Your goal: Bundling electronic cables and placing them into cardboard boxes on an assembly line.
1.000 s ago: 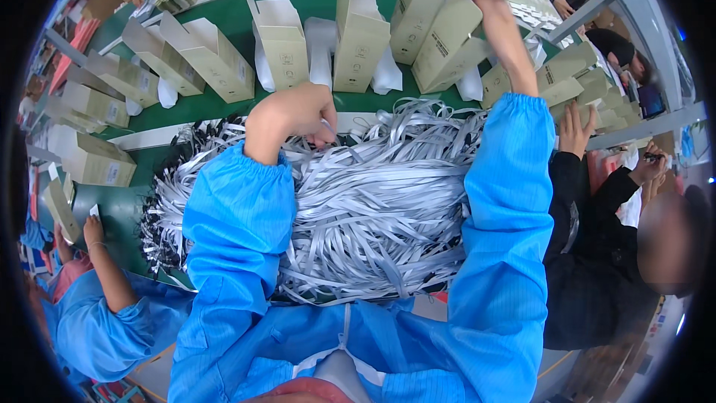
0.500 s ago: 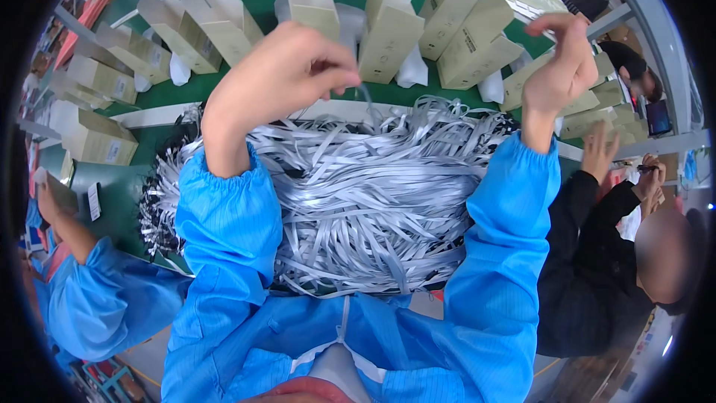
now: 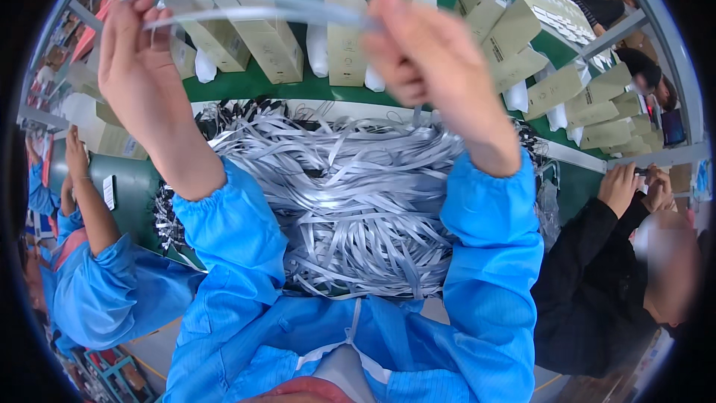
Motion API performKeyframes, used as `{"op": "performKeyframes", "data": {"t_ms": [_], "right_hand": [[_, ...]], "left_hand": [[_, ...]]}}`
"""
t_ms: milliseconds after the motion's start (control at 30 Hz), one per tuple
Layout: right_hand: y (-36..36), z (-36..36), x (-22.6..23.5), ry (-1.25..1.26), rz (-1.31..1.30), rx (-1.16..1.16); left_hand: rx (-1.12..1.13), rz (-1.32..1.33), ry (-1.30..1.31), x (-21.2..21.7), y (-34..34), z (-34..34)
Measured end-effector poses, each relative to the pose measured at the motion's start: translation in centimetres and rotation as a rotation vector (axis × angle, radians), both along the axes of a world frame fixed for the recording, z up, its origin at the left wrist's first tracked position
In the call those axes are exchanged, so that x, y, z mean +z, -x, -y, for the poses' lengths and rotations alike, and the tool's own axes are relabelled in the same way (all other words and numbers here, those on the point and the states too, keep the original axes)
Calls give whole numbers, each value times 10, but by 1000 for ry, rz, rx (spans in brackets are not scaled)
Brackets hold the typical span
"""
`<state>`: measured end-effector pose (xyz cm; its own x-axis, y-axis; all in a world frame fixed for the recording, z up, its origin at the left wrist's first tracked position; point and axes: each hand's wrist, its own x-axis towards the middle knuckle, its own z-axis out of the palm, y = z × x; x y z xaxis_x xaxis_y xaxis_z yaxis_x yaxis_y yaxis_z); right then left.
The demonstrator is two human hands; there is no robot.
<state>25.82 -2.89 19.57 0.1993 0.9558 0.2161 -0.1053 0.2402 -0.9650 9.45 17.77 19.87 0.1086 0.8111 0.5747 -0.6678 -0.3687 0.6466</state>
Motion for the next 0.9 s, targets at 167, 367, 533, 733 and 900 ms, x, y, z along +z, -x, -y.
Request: {"op": "performKeyframes", "data": {"t_ms": [167,367,533,733,900], "right_hand": [[16,-14,44,-459,-250,-922],[-9,-17,69,-508,-342,-132],[-36,-2,32,-133,892,-1078],[-36,-10,-41,-4,11,137],[-27,-9,-51,146,488,-39]], "left_hand": [[-458,-499,-447,-32,-23,-1],[-1223,-583,-683,-42,-82,51],[-1114,-523,-189,-38,-73,55],[-1059,-501,-13,-25,-68,71],[-978,-607,-87,-30,-65,66]]}}
